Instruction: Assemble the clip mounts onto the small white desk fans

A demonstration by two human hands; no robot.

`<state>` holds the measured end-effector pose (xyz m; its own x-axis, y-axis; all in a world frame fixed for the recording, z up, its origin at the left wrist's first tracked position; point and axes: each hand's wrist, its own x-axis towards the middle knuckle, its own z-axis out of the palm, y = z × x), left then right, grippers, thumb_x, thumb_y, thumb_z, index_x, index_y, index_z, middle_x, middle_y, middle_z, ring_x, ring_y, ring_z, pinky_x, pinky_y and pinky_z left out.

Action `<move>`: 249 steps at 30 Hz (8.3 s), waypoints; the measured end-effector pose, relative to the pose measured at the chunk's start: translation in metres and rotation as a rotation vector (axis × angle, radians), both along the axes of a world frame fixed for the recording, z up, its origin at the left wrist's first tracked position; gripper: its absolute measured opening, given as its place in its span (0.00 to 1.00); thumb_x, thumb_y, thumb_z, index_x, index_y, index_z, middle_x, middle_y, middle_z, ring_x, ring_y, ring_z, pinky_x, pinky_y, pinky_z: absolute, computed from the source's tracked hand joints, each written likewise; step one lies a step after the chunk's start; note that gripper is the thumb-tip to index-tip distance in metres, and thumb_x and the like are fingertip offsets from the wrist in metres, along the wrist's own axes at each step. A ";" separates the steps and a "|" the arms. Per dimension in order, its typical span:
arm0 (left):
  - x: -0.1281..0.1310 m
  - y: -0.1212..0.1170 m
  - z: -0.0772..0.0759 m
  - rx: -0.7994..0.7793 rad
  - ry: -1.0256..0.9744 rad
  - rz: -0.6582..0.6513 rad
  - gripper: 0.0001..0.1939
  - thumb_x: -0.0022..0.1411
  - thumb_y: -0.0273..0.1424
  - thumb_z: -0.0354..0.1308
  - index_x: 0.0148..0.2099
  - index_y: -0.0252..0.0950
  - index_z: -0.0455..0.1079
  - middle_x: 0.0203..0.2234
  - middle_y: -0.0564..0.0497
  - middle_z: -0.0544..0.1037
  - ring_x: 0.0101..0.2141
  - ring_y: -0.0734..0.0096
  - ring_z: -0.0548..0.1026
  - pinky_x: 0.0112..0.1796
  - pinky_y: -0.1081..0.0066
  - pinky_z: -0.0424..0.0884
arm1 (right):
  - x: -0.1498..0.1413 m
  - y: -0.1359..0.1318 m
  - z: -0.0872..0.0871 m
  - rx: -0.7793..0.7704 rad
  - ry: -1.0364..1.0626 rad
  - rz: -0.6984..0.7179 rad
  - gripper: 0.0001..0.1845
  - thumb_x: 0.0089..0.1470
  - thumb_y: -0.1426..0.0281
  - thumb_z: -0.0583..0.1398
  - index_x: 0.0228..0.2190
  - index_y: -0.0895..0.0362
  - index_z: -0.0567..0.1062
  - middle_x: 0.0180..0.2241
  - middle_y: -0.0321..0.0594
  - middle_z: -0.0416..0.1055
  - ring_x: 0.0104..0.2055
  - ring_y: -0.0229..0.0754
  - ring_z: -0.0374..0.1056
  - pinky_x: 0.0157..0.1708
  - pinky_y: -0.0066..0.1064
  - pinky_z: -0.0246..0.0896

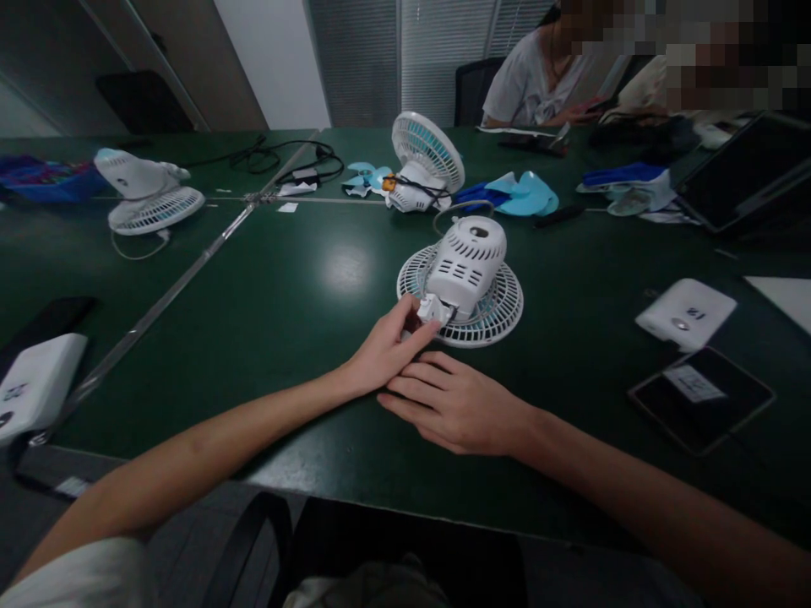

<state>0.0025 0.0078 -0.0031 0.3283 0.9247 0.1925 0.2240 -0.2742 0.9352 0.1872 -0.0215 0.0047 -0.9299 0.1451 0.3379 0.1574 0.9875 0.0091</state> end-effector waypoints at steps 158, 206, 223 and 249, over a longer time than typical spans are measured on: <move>-0.007 -0.010 0.001 0.332 0.060 -0.051 0.27 0.67 0.34 0.65 0.65 0.34 0.68 0.39 0.47 0.79 0.31 0.74 0.76 0.36 0.70 0.77 | 0.050 0.036 0.000 -0.025 0.593 -0.422 0.24 0.60 0.78 0.63 0.56 0.55 0.70 0.40 0.39 0.78 0.32 0.37 0.72 0.33 0.29 0.71; -0.007 -0.011 0.000 0.363 0.123 -0.051 0.27 0.68 0.36 0.63 0.66 0.35 0.66 0.41 0.46 0.78 0.31 0.73 0.76 0.36 0.69 0.76 | 0.050 0.037 0.000 0.039 0.531 -0.479 0.24 0.61 0.75 0.63 0.58 0.54 0.69 0.46 0.45 0.77 0.42 0.43 0.76 0.37 0.33 0.75; -0.007 -0.010 -0.001 0.372 0.124 -0.042 0.27 0.69 0.35 0.63 0.66 0.35 0.66 0.42 0.46 0.78 0.32 0.73 0.75 0.36 0.69 0.76 | 0.057 0.040 0.006 0.132 0.410 -0.406 0.30 0.59 0.78 0.62 0.61 0.53 0.67 0.50 0.46 0.76 0.48 0.46 0.76 0.42 0.37 0.76; -0.006 -0.011 -0.001 0.401 0.136 -0.048 0.26 0.68 0.34 0.63 0.66 0.34 0.67 0.40 0.47 0.78 0.31 0.74 0.75 0.36 0.69 0.76 | 0.058 0.042 0.000 0.058 0.414 -0.422 0.25 0.65 0.78 0.57 0.61 0.55 0.66 0.44 0.42 0.79 0.39 0.40 0.76 0.38 0.32 0.71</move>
<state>-0.0033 -0.0030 -0.0043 0.4162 0.7686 0.4859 0.3166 -0.6234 0.7149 0.2453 0.0207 0.0046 -0.5853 0.4440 0.6784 0.5380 0.8387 -0.0847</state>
